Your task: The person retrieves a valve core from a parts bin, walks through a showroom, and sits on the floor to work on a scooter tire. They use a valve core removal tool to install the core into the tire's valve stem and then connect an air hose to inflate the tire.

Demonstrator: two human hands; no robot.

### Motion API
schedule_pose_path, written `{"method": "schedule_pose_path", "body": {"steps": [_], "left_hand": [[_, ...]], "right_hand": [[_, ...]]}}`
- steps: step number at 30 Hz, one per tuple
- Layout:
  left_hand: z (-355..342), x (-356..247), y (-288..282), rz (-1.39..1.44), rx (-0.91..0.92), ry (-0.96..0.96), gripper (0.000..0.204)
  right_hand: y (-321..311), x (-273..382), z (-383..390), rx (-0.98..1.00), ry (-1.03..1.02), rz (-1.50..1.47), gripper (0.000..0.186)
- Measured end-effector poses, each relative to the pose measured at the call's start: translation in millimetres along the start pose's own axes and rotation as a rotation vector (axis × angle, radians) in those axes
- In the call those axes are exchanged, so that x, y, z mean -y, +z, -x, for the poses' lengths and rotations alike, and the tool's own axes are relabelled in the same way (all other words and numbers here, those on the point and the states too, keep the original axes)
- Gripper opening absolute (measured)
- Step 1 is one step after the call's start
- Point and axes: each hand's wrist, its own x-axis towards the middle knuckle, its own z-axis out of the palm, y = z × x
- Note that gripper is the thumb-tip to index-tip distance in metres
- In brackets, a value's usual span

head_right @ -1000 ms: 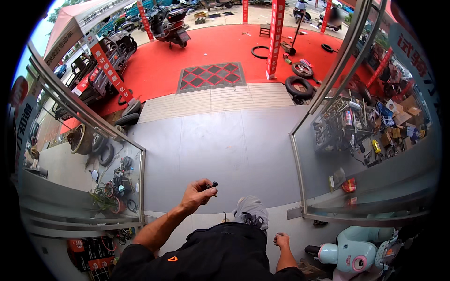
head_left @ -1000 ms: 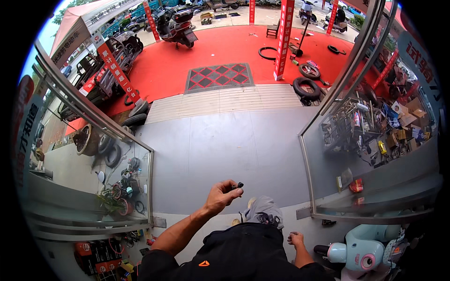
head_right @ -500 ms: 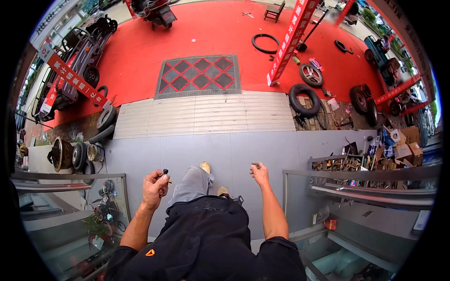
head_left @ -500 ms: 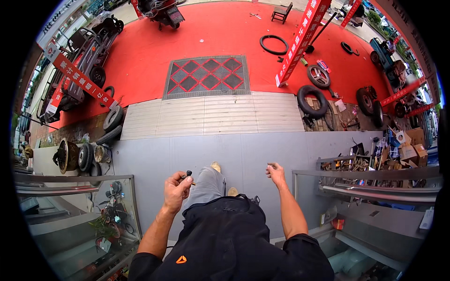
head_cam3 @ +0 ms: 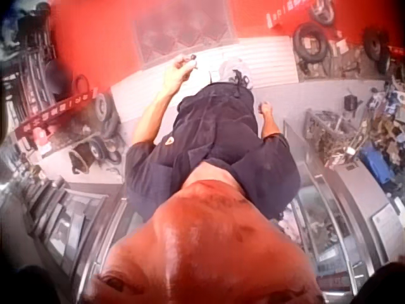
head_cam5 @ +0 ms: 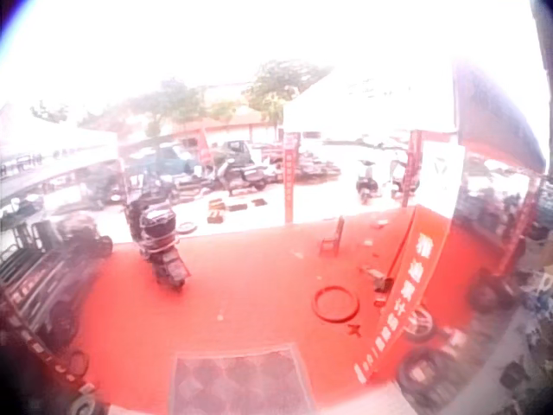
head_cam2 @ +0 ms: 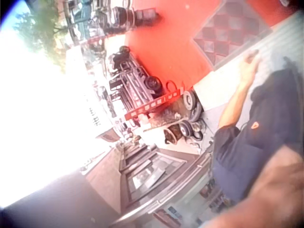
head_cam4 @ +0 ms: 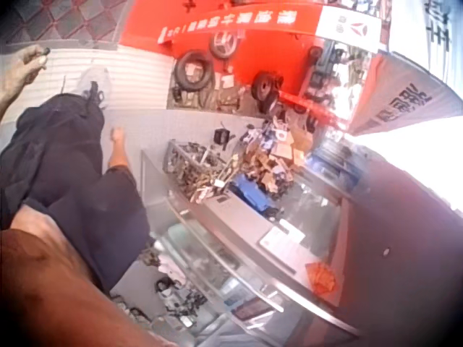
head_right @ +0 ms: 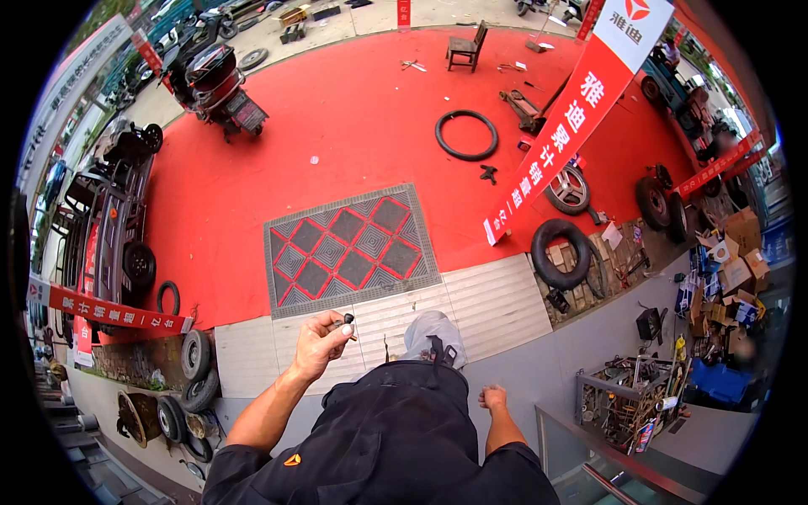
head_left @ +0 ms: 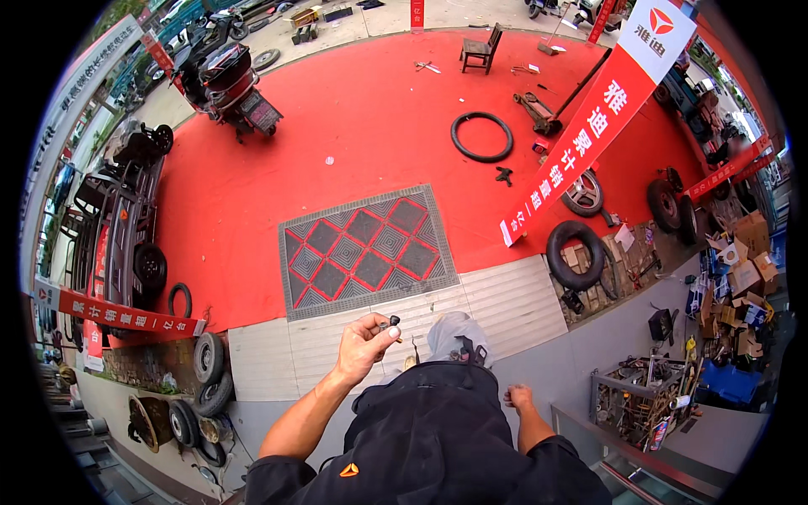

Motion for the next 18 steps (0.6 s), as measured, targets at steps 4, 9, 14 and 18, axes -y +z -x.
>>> {"method": "schedule_pose_path", "body": {"steps": [4,9,14,18], "left_hand": [[-219,-76,-56,-0.04,0.024,0.019,0.02],[-526,-131,-121,0.1,-0.144,0.039,0.019],[-720,-293,-177,0.146,-0.311,0.108,0.016],[-911,-394,-252,0.104,-0.433,0.173,0.018]], "right_hand": [[45,67,-108,-0.091,0.524,-0.099,0.013],[182,441,-343,0.009,0.184,0.021,0.015],[400,1029,-367,0.264,-0.606,-0.104,0.024],[518,1409,-284,0.4,-1.041,-0.053,0.027]]}}
